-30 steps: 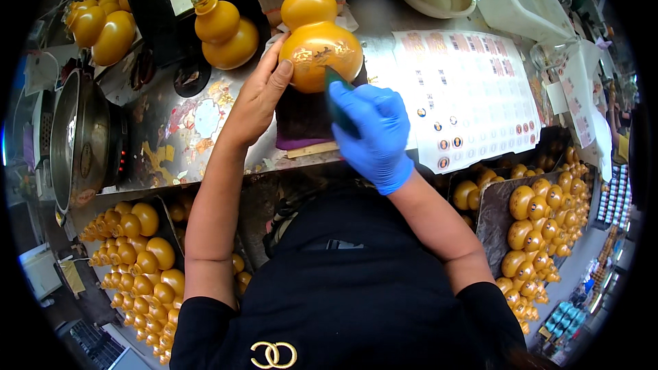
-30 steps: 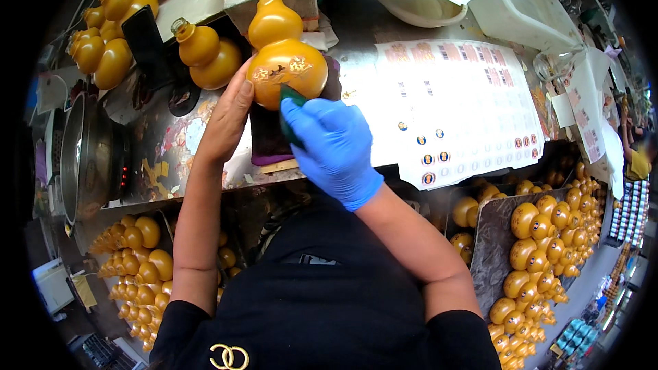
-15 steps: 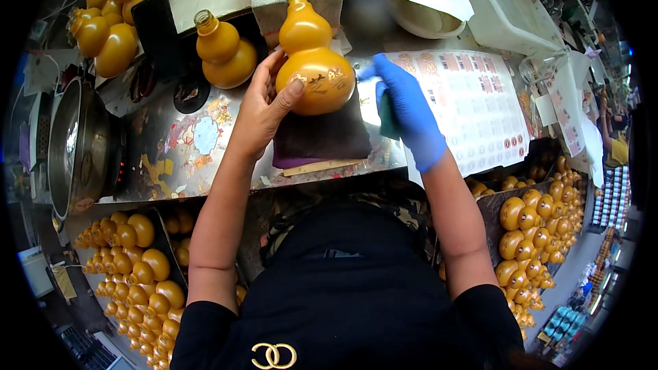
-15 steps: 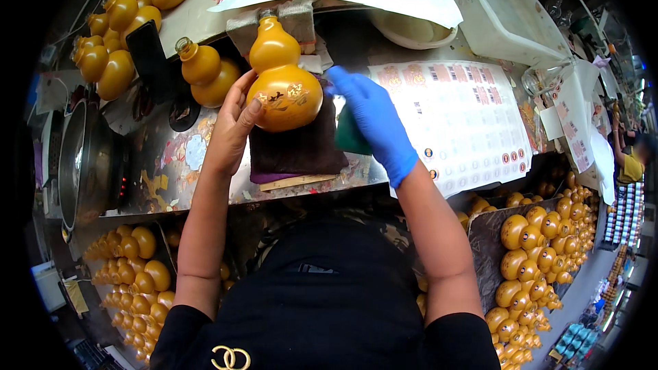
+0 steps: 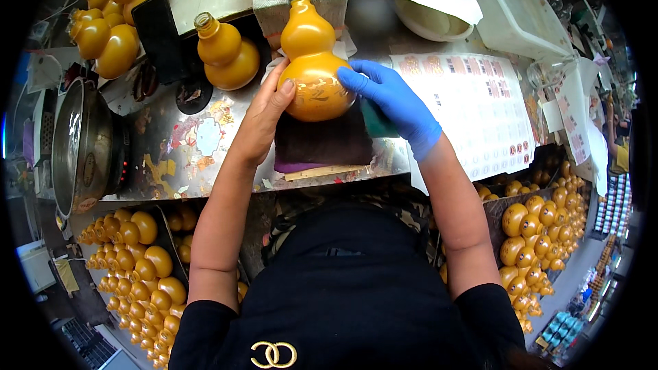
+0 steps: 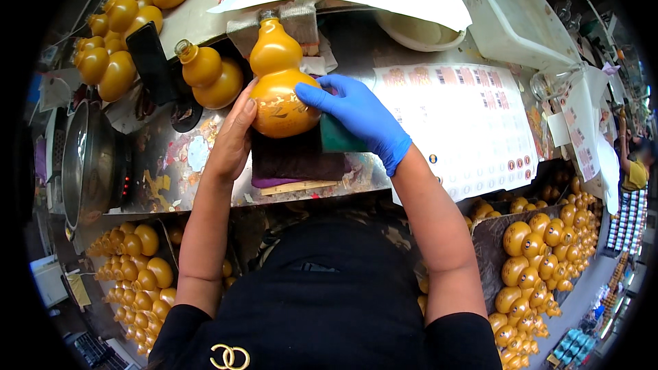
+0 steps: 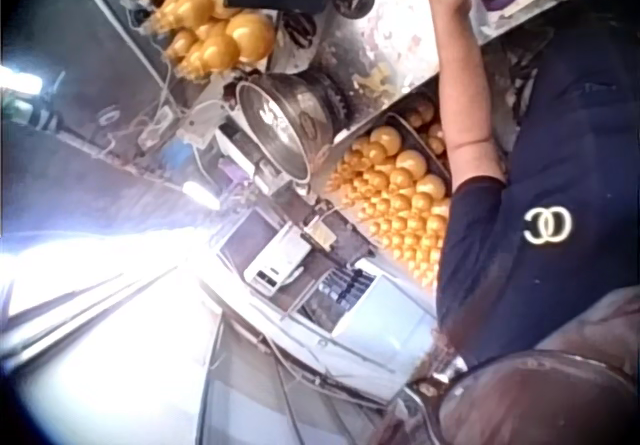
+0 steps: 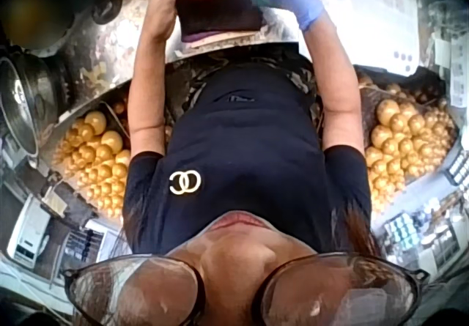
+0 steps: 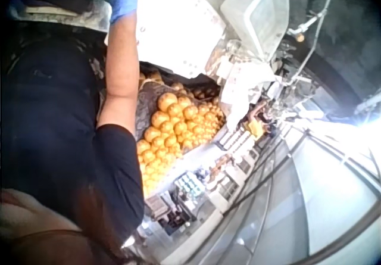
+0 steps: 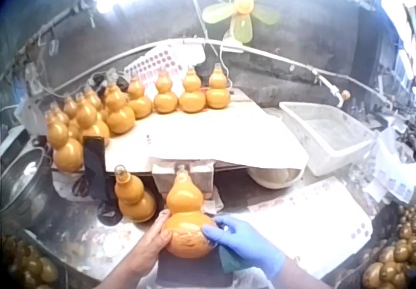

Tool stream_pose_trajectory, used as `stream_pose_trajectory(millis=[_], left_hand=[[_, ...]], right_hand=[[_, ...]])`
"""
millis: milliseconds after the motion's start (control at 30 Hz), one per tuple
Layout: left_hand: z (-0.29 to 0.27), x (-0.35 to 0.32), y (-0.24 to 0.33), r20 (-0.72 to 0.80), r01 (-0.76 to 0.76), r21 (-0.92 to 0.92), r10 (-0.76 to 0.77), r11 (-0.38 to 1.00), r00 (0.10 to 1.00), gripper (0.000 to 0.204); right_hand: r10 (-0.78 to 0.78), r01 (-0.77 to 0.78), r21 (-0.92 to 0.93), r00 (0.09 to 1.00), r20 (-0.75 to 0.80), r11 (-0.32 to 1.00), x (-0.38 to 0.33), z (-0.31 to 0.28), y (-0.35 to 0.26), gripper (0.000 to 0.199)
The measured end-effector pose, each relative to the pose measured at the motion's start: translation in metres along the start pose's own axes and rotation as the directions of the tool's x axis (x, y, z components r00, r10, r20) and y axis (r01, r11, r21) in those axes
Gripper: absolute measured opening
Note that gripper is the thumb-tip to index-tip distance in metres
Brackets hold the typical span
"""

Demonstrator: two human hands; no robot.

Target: The person applies decorative stickers to the surface of yellow gourd-shaped bottles. They peel stickers from a sheet, position them on the bottle, and smooth them down with a green cloth. The person handles multiple bottles, moving them between a work surface and a nearby tray.

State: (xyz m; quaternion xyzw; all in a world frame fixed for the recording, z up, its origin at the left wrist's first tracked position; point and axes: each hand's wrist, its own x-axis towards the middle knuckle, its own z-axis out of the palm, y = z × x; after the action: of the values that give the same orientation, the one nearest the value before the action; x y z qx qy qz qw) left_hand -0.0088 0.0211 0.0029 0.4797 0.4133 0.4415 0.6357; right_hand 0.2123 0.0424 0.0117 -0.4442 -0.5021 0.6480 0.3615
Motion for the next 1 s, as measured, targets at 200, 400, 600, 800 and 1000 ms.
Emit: stream_pose_trajectory(millis=[200, 400, 600, 800, 1000], left_hand=[[0.012, 0.006, 0.018, -0.077, -0.021, 0.068, 0.026, 0.997, 0.997, 0.080], [0.026, 0.010, 0.021, -0.126, -0.038, 0.065, 0.046, 0.997, 0.991, 0.080], [0.020, 0.013, 0.018, -0.151, -0.007, -0.035, 0.002, 0.999, 0.988, 0.075], [0.009, -0.005, 0.011, -0.049, -0.072, 0.056, 0.075, 0.996, 0.996, 0.081], [-0.003, -0.003, -0.003, 0.013, -0.014, 0.010, 0.014, 1.000, 1.000, 0.082]], right_hand=[[0.020, -0.021, -0.099, 1.000, -0.017, 0.995, -0.003, 0.003, -0.012, 0.066], [-0.021, 0.016, -0.260, 1.000, -0.017, 0.966, 0.001, 0.003, -0.015, 0.068], [0.197, -0.194, 0.171, 0.980, 0.002, 0.966, -0.005, -0.010, -0.010, 0.059], [-0.007, -0.018, 0.292, 0.996, 0.085, 0.956, -0.022, -0.001, 0.011, 0.058], [0.002, -0.031, 0.267, 0.994, 0.111, 0.963, -0.011, -0.002, 0.009, 0.059]])
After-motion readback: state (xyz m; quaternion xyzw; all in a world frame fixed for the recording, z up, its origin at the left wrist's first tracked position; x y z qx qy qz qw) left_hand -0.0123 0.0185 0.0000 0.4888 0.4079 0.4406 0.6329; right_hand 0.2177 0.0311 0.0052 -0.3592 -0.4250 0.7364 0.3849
